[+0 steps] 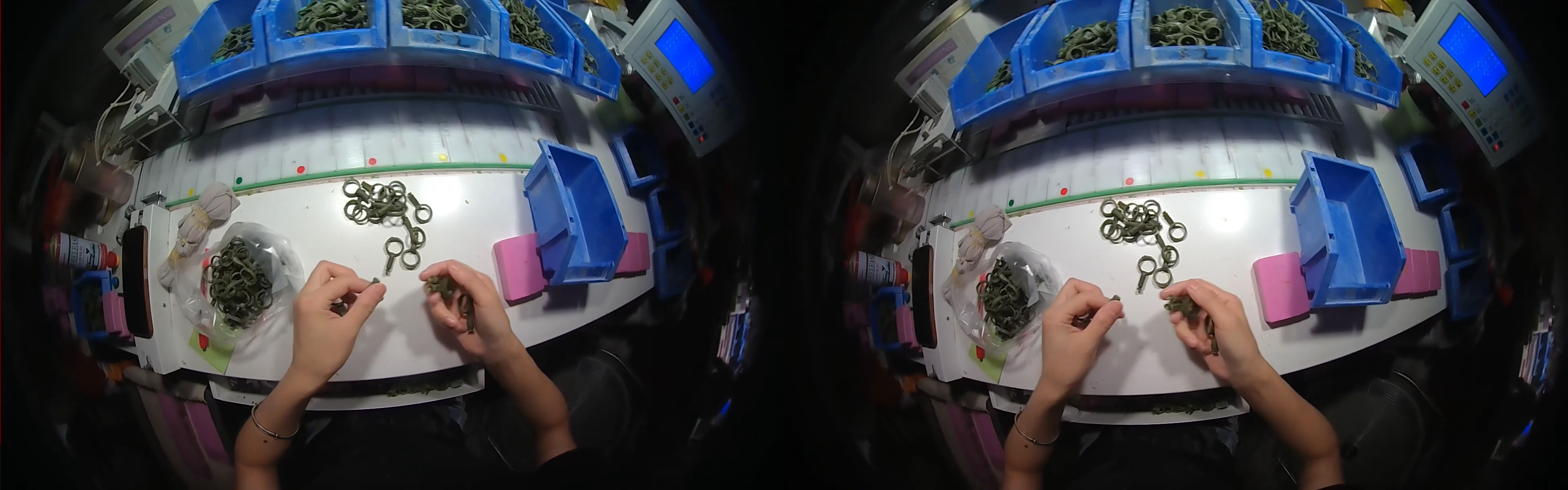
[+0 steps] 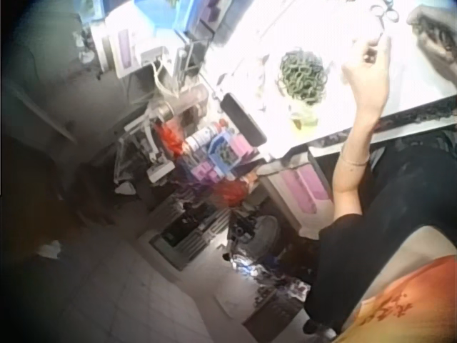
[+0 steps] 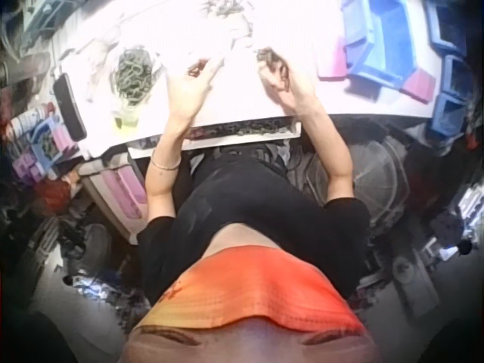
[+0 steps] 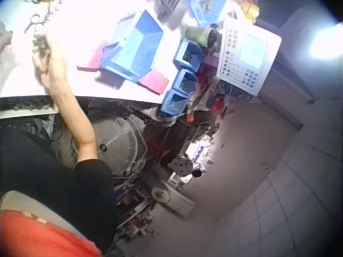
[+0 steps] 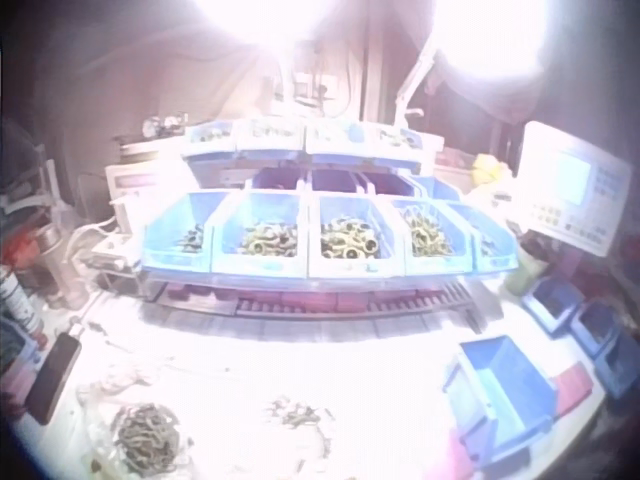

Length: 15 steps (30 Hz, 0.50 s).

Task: The person assembles small metal hardware components by hand, inserting pins into rings and placing them into a plastic bag. They then write on a sticky note, seal the bag, and organize pink foam blocks on the table.

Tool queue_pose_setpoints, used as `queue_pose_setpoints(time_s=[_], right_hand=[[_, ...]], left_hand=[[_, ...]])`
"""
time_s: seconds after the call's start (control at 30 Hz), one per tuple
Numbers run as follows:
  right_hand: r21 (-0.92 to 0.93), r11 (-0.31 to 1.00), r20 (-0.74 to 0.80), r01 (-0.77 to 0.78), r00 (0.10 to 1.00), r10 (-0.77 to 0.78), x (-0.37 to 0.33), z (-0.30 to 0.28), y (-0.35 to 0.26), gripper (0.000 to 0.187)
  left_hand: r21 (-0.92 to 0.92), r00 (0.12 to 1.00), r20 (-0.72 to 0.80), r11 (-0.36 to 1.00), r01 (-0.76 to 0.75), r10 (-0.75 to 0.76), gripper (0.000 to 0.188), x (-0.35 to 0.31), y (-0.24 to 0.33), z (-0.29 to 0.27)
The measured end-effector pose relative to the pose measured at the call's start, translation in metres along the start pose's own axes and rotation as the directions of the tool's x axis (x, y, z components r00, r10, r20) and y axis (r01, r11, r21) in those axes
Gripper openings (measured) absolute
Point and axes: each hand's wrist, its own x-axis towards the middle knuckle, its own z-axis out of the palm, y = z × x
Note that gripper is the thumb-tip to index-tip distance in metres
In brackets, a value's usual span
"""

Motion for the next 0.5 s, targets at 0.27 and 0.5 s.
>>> queue_pose_setpoints(time_s=[0.27,0.5], right_hand=[[0.078,0.951,0.288,-0.301,0.92,0.267,0.02,0.067,0.011,0.072],[-0.128,0.939,0.332,-0.319,0.879,0.344,0.034,0.127,0.018,0.077]], left_hand=[[-0.426,0.984,0.067,0.887,0.176,-0.163,0.012,-0.026,0.017,-0.078],[-0.419,0.991,-0.107,0.907,0.032,-0.084,0.018,-0.035,0.016,-0.135]])
